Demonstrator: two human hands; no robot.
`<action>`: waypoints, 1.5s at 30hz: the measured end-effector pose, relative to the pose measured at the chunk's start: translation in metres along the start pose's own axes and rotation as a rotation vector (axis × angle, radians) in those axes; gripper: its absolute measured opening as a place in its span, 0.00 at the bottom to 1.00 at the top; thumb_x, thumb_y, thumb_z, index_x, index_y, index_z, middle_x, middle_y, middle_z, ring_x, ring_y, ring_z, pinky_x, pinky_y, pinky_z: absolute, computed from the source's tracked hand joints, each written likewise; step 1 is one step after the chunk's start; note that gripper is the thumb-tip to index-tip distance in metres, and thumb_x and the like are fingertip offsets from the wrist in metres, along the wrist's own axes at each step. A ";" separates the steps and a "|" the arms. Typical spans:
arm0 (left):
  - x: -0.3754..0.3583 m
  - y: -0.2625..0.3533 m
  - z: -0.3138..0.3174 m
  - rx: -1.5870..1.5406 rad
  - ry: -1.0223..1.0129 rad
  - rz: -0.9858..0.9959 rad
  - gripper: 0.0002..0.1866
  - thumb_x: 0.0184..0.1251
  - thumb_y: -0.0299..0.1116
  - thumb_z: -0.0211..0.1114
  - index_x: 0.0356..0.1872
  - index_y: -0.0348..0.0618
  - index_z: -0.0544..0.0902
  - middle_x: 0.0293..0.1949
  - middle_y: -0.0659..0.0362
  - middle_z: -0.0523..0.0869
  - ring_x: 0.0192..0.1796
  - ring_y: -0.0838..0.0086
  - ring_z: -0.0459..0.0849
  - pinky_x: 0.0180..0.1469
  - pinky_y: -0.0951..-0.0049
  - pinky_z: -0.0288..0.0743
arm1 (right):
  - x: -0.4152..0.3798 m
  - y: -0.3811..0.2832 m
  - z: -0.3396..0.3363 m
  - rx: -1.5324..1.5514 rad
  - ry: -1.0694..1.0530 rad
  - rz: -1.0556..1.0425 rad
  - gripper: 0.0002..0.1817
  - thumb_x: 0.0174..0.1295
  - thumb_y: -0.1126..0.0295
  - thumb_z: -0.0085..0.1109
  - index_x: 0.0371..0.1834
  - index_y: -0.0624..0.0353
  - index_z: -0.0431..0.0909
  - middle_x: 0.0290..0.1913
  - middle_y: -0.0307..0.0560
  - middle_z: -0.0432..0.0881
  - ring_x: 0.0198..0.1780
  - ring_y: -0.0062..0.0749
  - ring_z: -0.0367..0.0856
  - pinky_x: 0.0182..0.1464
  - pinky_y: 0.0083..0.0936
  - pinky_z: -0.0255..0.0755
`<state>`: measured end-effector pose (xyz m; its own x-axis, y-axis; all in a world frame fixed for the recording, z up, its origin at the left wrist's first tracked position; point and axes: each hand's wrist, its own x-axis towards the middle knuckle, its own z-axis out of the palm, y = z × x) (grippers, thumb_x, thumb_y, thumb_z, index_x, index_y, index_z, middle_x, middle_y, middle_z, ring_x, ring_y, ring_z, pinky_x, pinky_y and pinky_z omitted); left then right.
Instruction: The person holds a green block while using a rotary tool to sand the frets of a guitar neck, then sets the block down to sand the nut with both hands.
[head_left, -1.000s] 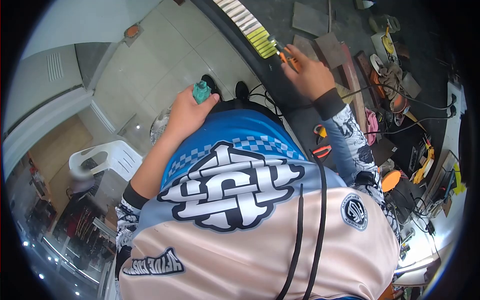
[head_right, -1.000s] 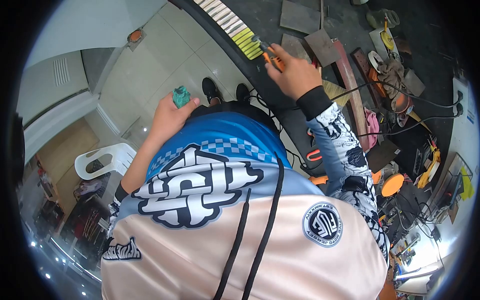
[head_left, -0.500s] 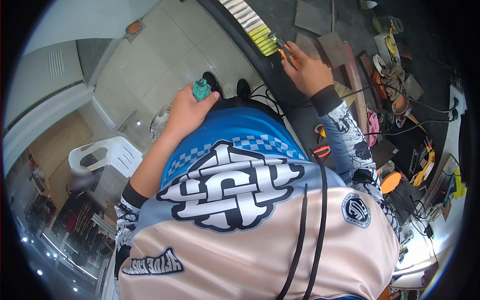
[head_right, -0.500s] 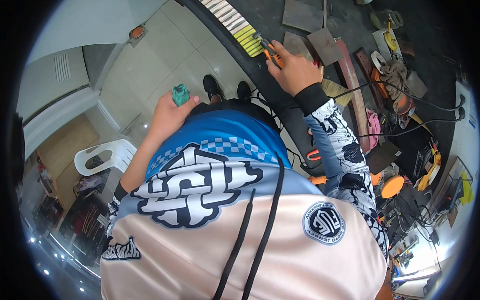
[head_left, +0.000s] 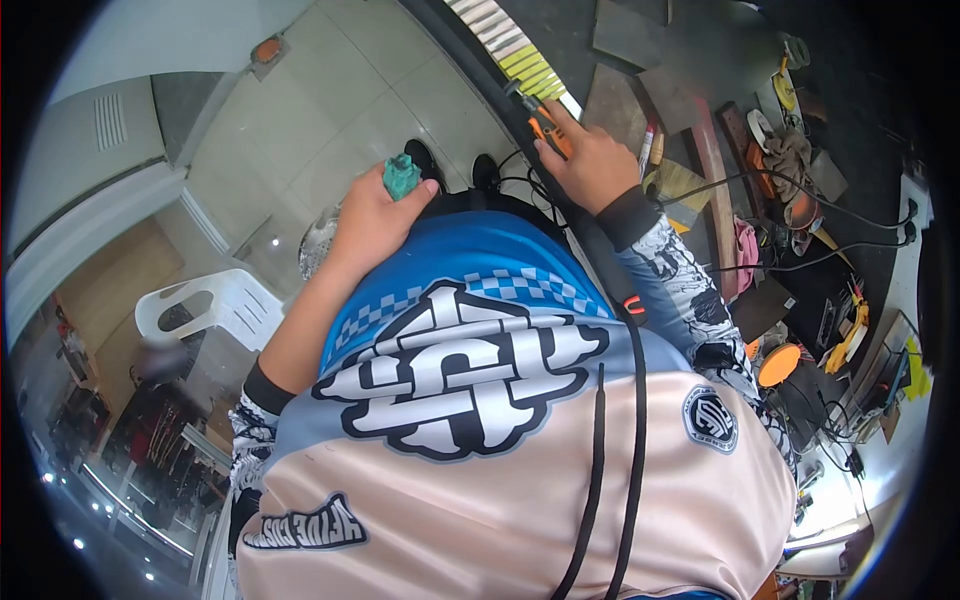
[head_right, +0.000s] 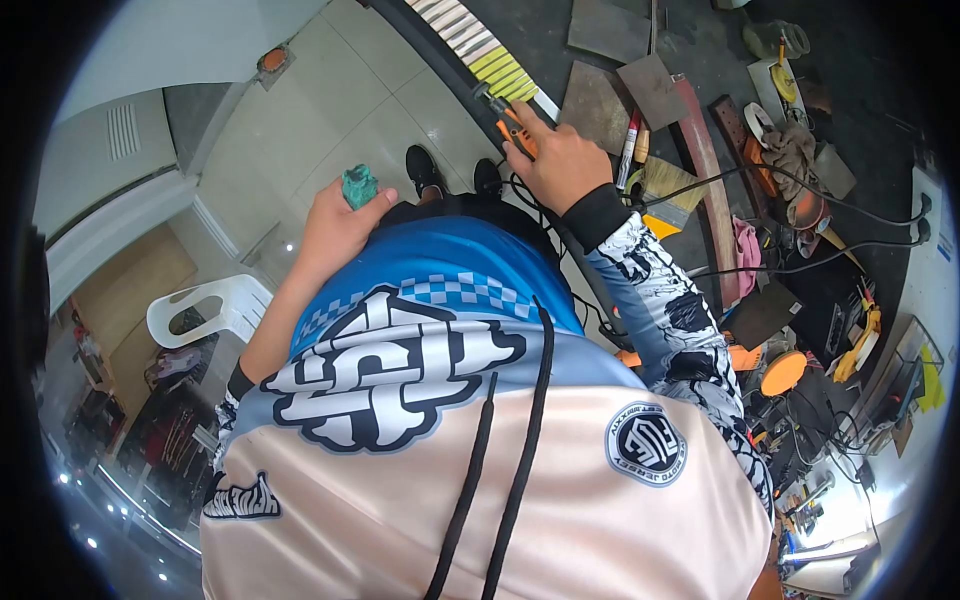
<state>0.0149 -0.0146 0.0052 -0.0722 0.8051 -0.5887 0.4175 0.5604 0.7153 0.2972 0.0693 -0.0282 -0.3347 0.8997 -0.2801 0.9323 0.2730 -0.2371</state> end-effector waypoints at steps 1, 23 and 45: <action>0.000 0.001 0.000 -0.001 -0.005 -0.003 0.21 0.67 0.46 0.73 0.39 0.34 0.83 0.31 0.47 0.88 0.36 0.58 0.88 0.43 0.61 0.79 | 0.000 0.000 -0.001 -0.003 0.001 0.003 0.32 0.68 0.45 0.61 0.75 0.34 0.72 0.32 0.60 0.85 0.31 0.58 0.88 0.35 0.50 0.83; -0.002 0.002 0.005 -0.013 -0.003 0.082 0.19 0.67 0.44 0.73 0.39 0.35 0.83 0.30 0.49 0.88 0.35 0.61 0.87 0.43 0.62 0.79 | -0.012 -0.010 -0.054 0.228 0.025 0.049 0.30 0.67 0.49 0.65 0.72 0.41 0.76 0.36 0.61 0.88 0.39 0.57 0.90 0.43 0.44 0.83; -0.003 0.010 0.010 0.053 -0.081 0.116 0.17 0.65 0.40 0.72 0.42 0.34 0.84 0.32 0.45 0.89 0.37 0.53 0.89 0.44 0.60 0.80 | -0.034 -0.066 -0.101 0.299 -0.307 -0.258 0.30 0.65 0.53 0.67 0.71 0.39 0.77 0.31 0.55 0.88 0.34 0.56 0.88 0.41 0.45 0.82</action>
<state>0.0285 -0.0136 0.0100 0.0513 0.8444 -0.5332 0.4665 0.4519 0.7604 0.2609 0.0553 0.0907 -0.6157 0.6616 -0.4279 0.7491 0.3230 -0.5784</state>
